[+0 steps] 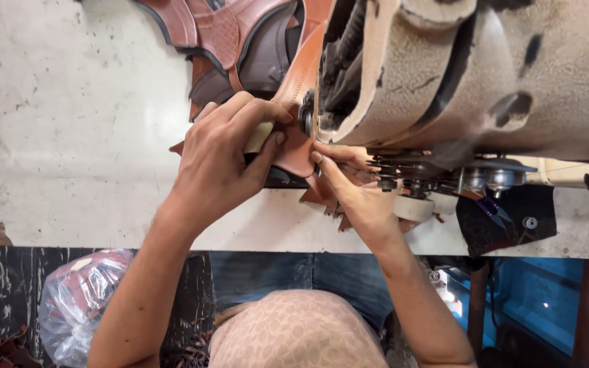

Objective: Stitching leather pieces together using an industrial sewing machine to assemble shoe uppers.

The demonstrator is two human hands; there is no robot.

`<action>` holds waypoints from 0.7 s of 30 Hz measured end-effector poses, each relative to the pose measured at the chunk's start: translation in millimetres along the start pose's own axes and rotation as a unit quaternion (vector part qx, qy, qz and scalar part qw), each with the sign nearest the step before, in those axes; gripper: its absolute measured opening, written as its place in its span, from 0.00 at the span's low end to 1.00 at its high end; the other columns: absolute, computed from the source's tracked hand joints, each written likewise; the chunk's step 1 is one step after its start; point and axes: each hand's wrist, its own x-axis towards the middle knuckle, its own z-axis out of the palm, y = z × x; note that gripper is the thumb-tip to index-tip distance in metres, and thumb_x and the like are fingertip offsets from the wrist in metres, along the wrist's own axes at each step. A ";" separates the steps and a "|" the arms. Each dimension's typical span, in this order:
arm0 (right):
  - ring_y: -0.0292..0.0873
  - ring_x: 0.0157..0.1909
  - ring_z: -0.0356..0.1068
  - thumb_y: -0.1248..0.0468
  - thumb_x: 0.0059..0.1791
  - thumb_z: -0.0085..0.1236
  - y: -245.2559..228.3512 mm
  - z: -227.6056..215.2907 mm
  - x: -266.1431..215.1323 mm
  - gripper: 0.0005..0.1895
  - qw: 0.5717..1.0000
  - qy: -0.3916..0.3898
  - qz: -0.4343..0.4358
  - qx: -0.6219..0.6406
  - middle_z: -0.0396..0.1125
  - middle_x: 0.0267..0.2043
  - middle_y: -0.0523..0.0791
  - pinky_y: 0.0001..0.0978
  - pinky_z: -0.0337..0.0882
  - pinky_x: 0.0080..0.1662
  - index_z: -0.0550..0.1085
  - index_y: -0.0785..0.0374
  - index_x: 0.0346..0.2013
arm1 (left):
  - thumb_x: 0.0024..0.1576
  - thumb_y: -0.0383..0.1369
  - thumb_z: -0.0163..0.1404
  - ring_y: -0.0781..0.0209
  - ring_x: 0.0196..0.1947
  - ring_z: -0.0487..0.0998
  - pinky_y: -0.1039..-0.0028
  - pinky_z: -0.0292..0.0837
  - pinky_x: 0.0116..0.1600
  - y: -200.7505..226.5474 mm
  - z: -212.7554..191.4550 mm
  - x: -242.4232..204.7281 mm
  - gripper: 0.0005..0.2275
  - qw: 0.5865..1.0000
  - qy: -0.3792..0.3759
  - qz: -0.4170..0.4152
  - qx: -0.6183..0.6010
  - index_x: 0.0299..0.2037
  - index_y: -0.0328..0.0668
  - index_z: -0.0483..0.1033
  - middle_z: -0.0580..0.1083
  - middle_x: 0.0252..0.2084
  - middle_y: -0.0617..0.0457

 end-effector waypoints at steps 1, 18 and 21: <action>0.27 0.28 0.66 0.67 0.58 0.55 -0.2 1.1 -1.4 0.13 1.000 0.000 -0.005 0.001 0.69 0.32 0.41 0.18 0.66 0.28 0.77 0.66 0.57 | 0.61 0.27 0.56 0.49 0.43 0.76 0.62 0.66 0.49 -0.3 -3.1 4.7 0.08 1.000 0.002 0.004 0.002 0.48 0.42 0.76 0.75 0.42 0.52; 0.31 0.30 0.69 0.72 0.55 0.49 -65.0 8.7 -23.5 0.18 0.942 -0.015 -0.146 -0.302 0.75 0.50 0.41 0.21 0.71 0.29 0.74 0.60 0.60 | 0.59 0.27 0.55 0.54 0.40 0.79 0.65 0.74 0.48 -11.9 -12.8 33.1 0.06 0.997 -0.019 -0.042 -0.066 0.44 0.38 0.78 0.77 0.42 0.49; 0.41 0.52 0.75 0.72 0.61 0.54 -31.4 -10.3 -18.8 0.14 0.755 0.070 -0.437 -0.484 0.69 0.57 0.43 0.32 0.74 0.54 0.70 0.63 0.61 | 0.60 0.25 0.55 0.55 0.44 0.81 0.67 0.75 0.50 -12.1 -3.7 11.4 0.06 0.995 0.039 -0.048 -0.079 0.46 0.37 0.78 0.78 0.45 0.48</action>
